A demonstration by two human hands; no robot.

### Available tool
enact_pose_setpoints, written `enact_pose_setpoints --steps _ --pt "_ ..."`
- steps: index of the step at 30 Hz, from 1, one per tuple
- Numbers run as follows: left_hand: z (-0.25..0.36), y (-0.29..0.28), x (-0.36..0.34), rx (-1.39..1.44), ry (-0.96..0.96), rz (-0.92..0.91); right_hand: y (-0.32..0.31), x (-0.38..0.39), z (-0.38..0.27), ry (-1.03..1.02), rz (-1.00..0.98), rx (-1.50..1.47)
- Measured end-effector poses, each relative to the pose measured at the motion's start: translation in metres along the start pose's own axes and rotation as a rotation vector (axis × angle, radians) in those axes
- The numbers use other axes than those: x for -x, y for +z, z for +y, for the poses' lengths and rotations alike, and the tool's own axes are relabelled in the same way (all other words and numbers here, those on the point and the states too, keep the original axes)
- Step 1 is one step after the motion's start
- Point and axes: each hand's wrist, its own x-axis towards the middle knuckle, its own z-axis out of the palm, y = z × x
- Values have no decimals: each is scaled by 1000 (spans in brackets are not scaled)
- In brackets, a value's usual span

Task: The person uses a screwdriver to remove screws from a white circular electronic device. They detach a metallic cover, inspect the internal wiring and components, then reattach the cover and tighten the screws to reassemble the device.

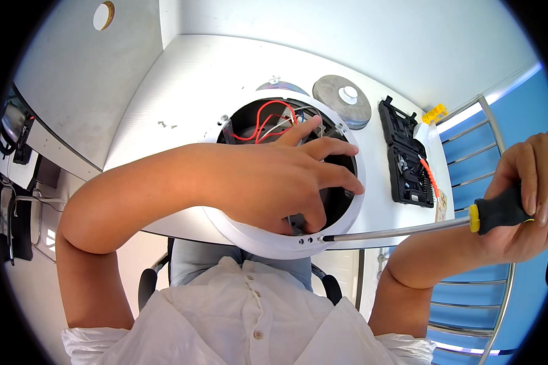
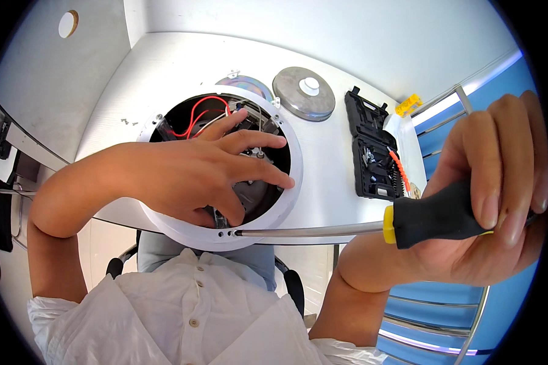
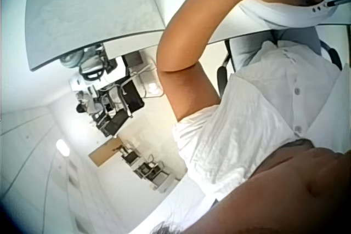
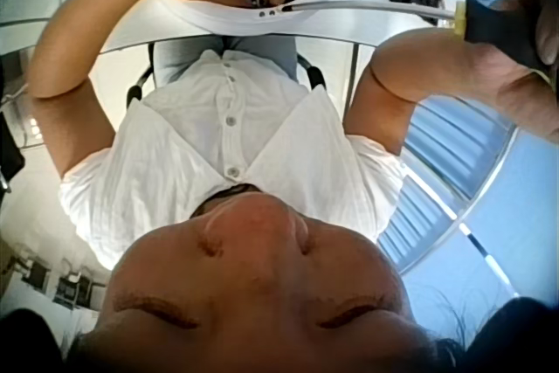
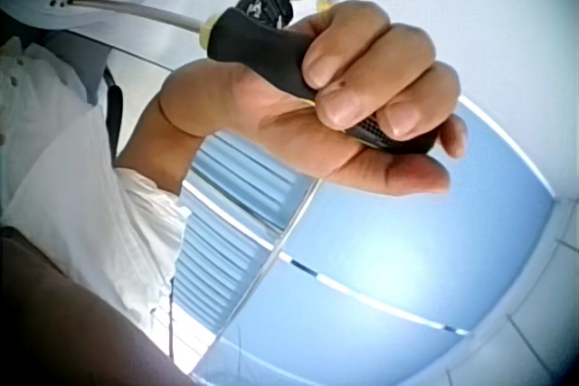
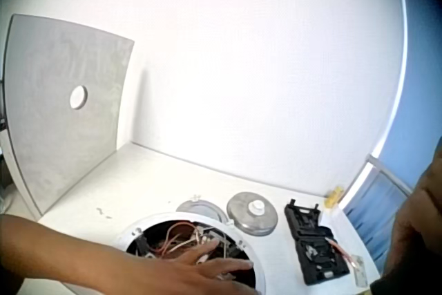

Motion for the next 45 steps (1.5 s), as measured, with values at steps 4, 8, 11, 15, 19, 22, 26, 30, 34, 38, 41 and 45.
enact_pose_setpoints --steps 4,8,11,15,19,22,26,30,34,38,41,45 --pt "-1 4 2 22 -19 47 -41 12 -10 75 -289 -166" --pt "-1 6 3 16 -17 65 -65 24 -16 59 -301 -137" --pt "-2 7 3 27 -11 70 -41 13 -8 52 -300 -83" --pt "-1 5 3 32 -33 45 4 9 -3 -16 95 127" --pt "0 2 5 -18 -54 25 0 24 -10 -20 93 124" --pt "1 1 6 -44 -68 21 -10 35 -14 -17 93 126" --pt "0 2 6 -23 -71 31 -9 31 -11 -18 95 129" --pt "-2 3 7 -23 -67 44 -4 25 -8 -20 97 133" --pt "-1 6 7 4 -80 67 -2 28 -9 -17 95 143" --pt "0 7 7 -25 -71 75 2 30 -9 -22 96 149" --pt "1 7 7 -31 -80 67 7 28 -7 -22 93 154" --pt "1 7 7 -32 -93 53 12 25 -5 -26 88 159"
